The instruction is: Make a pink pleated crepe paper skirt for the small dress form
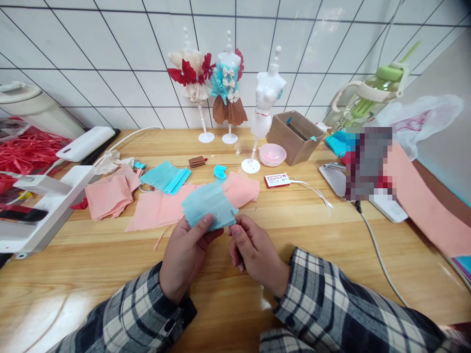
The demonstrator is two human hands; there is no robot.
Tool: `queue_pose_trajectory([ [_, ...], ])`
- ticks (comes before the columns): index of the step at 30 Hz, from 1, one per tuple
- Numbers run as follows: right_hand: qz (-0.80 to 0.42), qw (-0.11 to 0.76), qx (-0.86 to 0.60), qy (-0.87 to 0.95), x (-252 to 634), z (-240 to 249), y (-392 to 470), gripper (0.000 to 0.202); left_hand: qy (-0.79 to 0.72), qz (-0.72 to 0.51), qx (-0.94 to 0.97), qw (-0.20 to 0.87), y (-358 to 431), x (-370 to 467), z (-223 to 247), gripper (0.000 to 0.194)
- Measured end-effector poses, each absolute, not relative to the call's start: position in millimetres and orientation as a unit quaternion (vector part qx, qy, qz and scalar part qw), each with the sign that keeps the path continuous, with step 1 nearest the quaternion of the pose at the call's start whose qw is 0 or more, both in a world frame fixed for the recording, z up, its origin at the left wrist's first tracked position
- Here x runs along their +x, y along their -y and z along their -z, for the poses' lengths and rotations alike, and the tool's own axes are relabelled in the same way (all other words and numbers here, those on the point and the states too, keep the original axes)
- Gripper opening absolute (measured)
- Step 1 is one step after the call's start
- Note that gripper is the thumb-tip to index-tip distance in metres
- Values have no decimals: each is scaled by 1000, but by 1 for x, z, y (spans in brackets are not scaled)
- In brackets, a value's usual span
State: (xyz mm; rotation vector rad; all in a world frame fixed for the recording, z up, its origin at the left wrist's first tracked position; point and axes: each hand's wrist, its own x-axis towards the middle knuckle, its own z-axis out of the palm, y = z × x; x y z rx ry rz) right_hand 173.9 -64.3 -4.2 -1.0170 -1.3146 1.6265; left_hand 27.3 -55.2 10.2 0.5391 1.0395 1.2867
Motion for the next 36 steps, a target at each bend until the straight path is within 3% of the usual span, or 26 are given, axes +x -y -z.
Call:
queue_pose_trajectory([
  [20, -630, 375, -398, 551, 175, 5, 65, 31, -474, -552, 279, 626, 52, 23, -12, 40],
  [36, -623, 352, -395, 576, 179, 1, 66, 29, -497, -544, 414, 534, 48, 9, -12, 41],
])
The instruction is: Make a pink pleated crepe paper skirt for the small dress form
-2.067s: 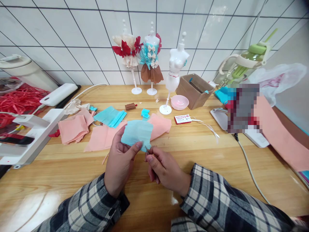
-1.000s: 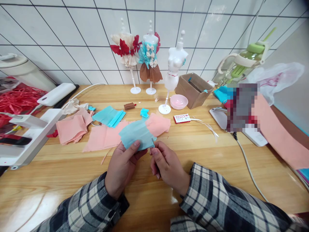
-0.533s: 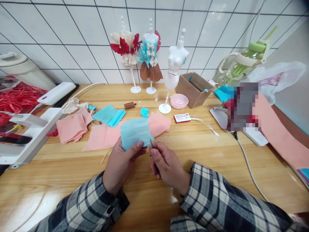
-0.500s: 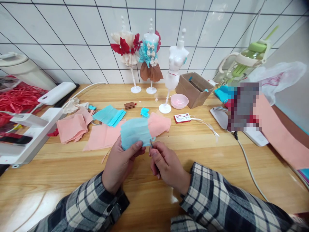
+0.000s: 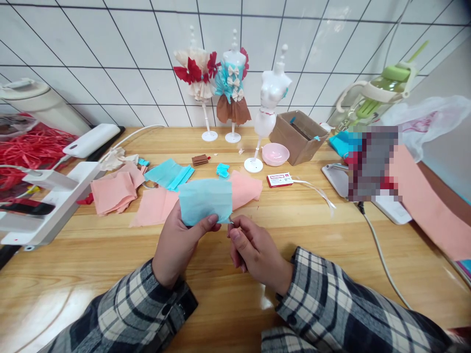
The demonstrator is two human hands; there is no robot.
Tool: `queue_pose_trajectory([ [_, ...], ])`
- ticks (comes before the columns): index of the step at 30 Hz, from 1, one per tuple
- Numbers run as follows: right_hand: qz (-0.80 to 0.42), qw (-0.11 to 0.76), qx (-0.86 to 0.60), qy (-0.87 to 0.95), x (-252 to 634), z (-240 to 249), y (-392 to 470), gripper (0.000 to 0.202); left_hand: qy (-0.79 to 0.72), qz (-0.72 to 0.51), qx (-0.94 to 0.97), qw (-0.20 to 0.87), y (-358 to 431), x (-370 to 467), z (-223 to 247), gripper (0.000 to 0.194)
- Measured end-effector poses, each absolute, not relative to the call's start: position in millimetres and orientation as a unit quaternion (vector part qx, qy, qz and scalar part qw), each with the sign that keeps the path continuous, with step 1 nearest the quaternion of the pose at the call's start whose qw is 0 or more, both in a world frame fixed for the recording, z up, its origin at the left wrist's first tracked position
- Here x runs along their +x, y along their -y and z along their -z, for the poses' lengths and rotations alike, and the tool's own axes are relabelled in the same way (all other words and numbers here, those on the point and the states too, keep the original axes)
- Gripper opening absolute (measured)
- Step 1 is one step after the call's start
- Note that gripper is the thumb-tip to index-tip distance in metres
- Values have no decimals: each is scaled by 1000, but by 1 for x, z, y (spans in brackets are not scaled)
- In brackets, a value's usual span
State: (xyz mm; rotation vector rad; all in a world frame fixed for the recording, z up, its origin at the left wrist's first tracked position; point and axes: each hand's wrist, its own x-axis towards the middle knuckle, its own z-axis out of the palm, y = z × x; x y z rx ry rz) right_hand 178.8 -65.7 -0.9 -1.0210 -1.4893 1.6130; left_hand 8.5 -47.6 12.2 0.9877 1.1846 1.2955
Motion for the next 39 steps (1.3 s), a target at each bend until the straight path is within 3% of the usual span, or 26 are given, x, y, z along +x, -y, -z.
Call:
queue_pose_trajectory([
  [15, -624, 355, -395, 573, 179, 2, 64, 31, -519, -538, 426, 510, 50, 8, -15, 47],
  [39, -644, 355, -384, 558, 180, 5, 65, 32, -522, -495, 477, 505, 51, -6, -10, 29],
])
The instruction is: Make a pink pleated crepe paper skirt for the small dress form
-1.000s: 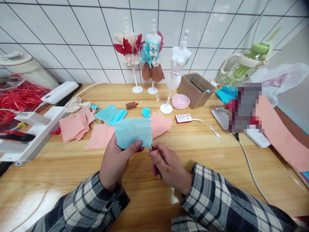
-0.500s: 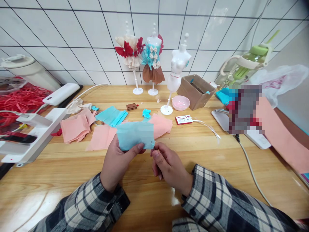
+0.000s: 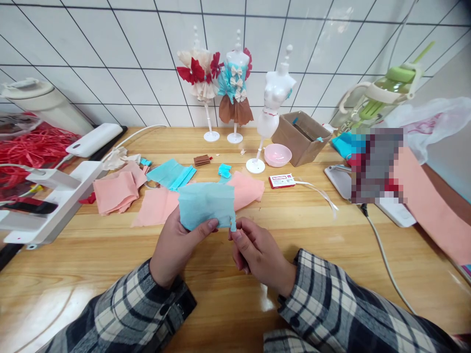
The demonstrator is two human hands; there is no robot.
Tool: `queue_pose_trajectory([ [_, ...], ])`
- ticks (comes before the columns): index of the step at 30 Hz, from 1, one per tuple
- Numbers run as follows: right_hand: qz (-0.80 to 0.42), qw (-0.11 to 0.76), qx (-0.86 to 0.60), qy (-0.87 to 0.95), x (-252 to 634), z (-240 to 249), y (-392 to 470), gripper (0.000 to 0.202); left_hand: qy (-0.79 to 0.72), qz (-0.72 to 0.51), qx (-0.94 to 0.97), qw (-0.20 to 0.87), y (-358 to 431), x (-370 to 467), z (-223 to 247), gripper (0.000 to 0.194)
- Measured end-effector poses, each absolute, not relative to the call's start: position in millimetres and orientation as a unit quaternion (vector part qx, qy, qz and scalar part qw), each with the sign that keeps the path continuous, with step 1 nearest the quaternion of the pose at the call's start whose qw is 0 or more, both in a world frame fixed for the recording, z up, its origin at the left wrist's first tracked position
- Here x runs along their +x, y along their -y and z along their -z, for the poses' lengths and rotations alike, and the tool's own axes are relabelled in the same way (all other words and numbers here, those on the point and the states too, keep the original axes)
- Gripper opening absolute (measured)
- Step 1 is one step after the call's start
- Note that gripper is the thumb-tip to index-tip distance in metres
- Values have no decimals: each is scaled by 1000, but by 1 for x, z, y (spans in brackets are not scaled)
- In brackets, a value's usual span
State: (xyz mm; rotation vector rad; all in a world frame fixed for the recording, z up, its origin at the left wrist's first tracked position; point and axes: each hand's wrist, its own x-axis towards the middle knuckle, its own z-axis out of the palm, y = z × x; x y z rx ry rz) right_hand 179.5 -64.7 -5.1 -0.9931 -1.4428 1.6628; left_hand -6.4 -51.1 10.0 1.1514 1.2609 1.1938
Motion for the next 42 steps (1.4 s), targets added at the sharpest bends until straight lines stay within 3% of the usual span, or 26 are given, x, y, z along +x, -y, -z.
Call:
queue_pose_trajectory([
  [42, -664, 262, -323, 622, 180, -2, 68, 24, -486, -504, 433, 567, 46, -10, -24, 18],
])
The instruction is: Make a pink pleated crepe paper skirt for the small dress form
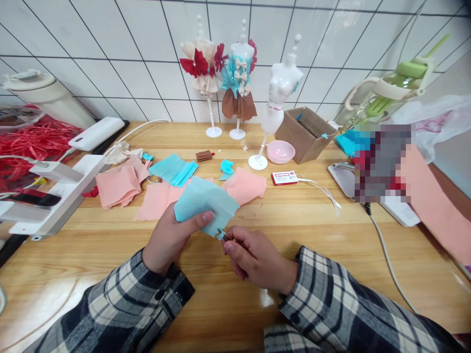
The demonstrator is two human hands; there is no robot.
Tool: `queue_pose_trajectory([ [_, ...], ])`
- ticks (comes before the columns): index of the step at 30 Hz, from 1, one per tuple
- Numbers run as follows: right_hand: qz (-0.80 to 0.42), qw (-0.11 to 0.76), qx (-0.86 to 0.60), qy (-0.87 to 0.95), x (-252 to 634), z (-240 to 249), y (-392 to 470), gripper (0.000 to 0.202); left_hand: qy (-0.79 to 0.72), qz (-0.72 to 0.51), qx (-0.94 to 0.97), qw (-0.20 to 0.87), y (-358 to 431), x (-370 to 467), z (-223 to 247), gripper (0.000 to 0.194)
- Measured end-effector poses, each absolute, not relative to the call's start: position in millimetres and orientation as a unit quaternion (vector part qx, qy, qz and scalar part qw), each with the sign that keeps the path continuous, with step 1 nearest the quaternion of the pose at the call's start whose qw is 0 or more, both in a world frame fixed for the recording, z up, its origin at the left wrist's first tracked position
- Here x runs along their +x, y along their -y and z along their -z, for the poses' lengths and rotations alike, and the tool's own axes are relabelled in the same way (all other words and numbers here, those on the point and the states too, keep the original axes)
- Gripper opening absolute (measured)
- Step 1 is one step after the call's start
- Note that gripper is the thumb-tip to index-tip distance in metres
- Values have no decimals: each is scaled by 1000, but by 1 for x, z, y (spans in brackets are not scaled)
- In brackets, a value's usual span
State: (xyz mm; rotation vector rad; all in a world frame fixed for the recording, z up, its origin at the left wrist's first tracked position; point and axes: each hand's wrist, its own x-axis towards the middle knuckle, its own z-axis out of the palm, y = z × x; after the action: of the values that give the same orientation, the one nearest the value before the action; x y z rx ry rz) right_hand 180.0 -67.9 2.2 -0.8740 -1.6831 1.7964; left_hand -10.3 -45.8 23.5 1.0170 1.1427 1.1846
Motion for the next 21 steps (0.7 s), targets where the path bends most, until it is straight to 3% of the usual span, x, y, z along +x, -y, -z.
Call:
queue_pose_trajectory([
  [21, -646, 291, -361, 606, 179, 4, 68, 30, -525, -548, 391, 521, 48, 2, -15, 24],
])
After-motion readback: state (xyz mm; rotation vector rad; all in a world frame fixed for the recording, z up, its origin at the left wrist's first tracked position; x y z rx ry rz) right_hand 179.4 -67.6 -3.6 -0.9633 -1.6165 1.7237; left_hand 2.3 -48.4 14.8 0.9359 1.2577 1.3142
